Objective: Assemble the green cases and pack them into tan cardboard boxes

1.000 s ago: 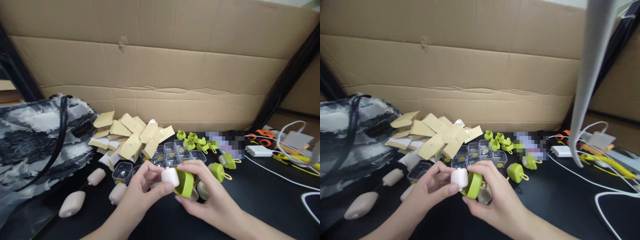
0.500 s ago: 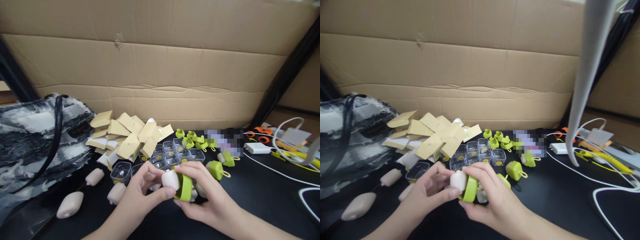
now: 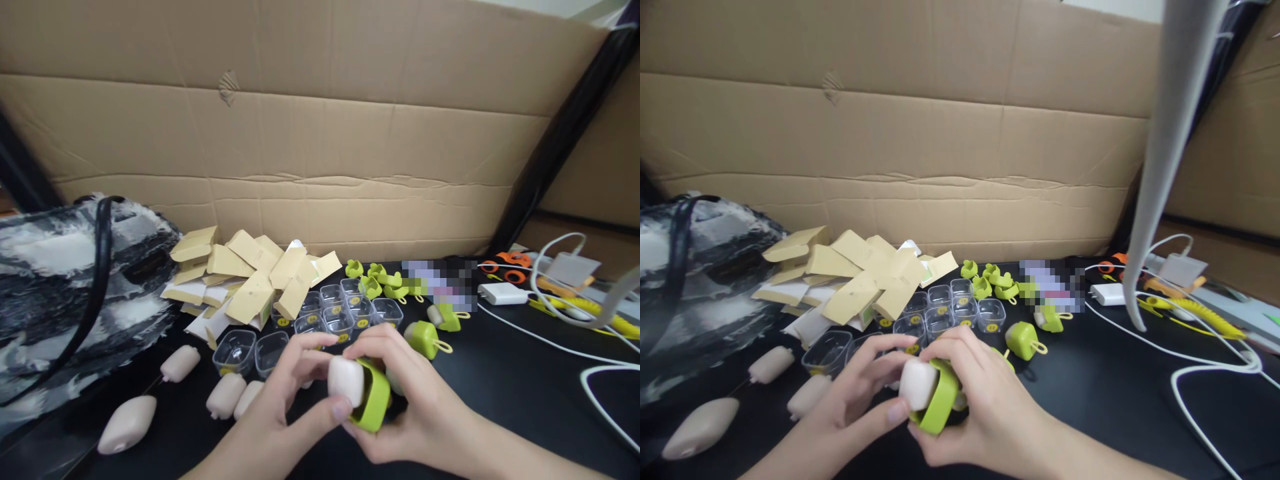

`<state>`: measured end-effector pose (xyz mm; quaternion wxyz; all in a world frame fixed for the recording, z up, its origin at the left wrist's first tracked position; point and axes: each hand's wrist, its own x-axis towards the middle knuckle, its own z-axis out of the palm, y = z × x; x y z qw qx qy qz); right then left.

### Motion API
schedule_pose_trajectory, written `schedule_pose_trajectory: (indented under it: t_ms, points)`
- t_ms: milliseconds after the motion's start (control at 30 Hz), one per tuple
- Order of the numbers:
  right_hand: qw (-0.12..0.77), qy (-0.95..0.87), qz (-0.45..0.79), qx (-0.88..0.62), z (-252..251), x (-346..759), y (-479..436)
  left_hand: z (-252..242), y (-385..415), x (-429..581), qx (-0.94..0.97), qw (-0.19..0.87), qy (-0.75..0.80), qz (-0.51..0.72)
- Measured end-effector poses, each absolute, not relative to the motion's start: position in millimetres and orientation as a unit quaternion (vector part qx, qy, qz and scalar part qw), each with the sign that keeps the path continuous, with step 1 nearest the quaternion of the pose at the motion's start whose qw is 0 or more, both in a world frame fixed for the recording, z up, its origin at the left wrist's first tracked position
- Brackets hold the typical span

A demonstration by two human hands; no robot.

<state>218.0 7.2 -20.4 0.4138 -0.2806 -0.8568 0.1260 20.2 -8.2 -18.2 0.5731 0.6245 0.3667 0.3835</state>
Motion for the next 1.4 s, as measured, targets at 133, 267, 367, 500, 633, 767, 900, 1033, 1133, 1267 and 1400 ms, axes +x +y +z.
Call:
schedule_pose_trajectory:
  t_ms: [133,267,367,500,633,767,900,1033,1133,1267,1400]
  points:
    - [0.435,-0.848,0.1,-0.285,-25.8,213.3,5.9,-21.6,-13.7,22.5,0.618,0.605,0.342,0.367]
    - [0.443,-0.848,0.105,-0.273,-28.3,210.8,6.4,-25.9,-13.7,23.8,0.618,0.632,0.309,0.352]
    - [0.469,-0.84,0.112,-0.249,-27.3,210.1,6.3,-33.9,-9.4,26.1,0.575,0.683,0.271,0.36]
    - [0.513,-0.829,0.085,-0.207,-30.3,205.7,2.6,-41.8,-7.6,32.4,0.491,0.762,0.214,0.365]
    - [0.496,-0.842,0.079,-0.197,-35.7,202.3,1.2,-39.8,-15.6,36.2,0.44,0.797,0.219,0.352]
    - [0.468,-0.854,0.049,-0.219,-32.8,206.5,4.6,-40.9,-20.0,36.5,0.396,0.774,0.269,0.414]
    - [0.438,-0.871,0.071,-0.21,-22.1,213.1,5.0,-39.9,-15.6,33.9,0.461,0.724,0.269,0.437]
    - [0.456,-0.858,0.115,-0.205,-17.1,215.2,3.5,-34.7,-13.3,28.9,0.549,0.622,0.289,0.478]
    - [0.448,-0.853,0.161,-0.212,-20.6,214.7,3.6,-37.6,-13.4,25.9,0.612,0.553,0.293,0.484]
    - [0.438,-0.84,0.235,-0.218,-25.9,213.5,3.1,-46.5,-11.0,22.5,0.679,0.491,0.265,0.477]
    - [0.436,-0.834,0.239,-0.238,-24.6,212.9,0.3,-47.8,-10.0,20.6,0.714,0.465,0.248,0.46]
